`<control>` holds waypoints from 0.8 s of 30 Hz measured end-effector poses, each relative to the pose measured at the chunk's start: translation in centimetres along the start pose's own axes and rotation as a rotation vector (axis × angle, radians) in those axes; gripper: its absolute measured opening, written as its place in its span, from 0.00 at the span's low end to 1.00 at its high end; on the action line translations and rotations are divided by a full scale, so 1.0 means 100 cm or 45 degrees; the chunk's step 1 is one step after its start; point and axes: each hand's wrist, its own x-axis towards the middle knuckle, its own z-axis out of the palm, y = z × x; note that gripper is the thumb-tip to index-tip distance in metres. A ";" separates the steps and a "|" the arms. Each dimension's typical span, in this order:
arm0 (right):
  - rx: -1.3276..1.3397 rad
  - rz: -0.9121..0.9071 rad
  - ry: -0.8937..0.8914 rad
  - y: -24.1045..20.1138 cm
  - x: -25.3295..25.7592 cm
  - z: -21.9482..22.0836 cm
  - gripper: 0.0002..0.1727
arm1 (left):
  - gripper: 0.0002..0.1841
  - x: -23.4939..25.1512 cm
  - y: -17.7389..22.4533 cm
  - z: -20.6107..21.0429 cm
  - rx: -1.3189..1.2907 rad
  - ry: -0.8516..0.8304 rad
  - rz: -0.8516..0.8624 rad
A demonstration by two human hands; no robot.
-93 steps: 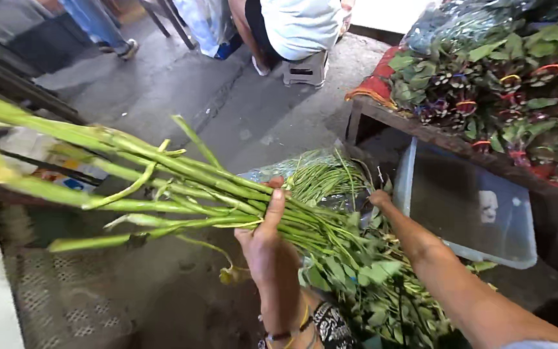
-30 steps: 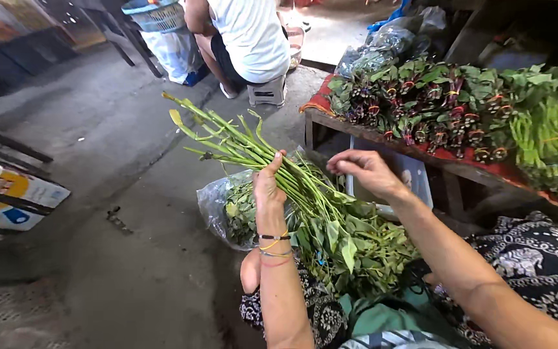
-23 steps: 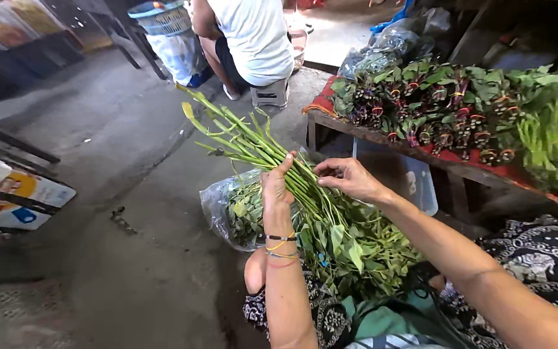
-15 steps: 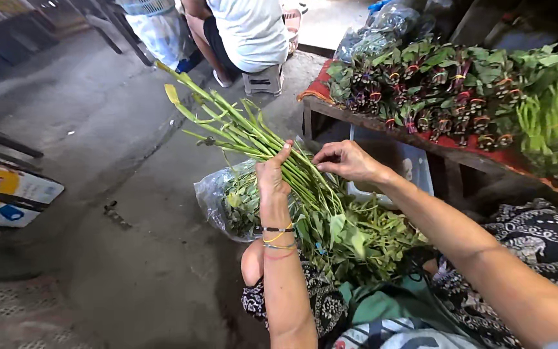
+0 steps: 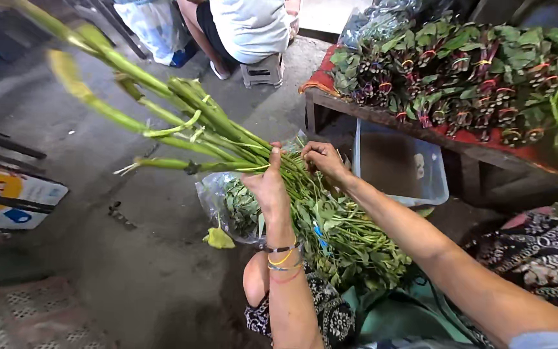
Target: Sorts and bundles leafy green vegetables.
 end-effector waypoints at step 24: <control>-0.966 1.225 0.103 0.235 0.044 -0.072 0.31 | 0.16 0.025 0.021 -0.018 -0.083 0.193 -0.074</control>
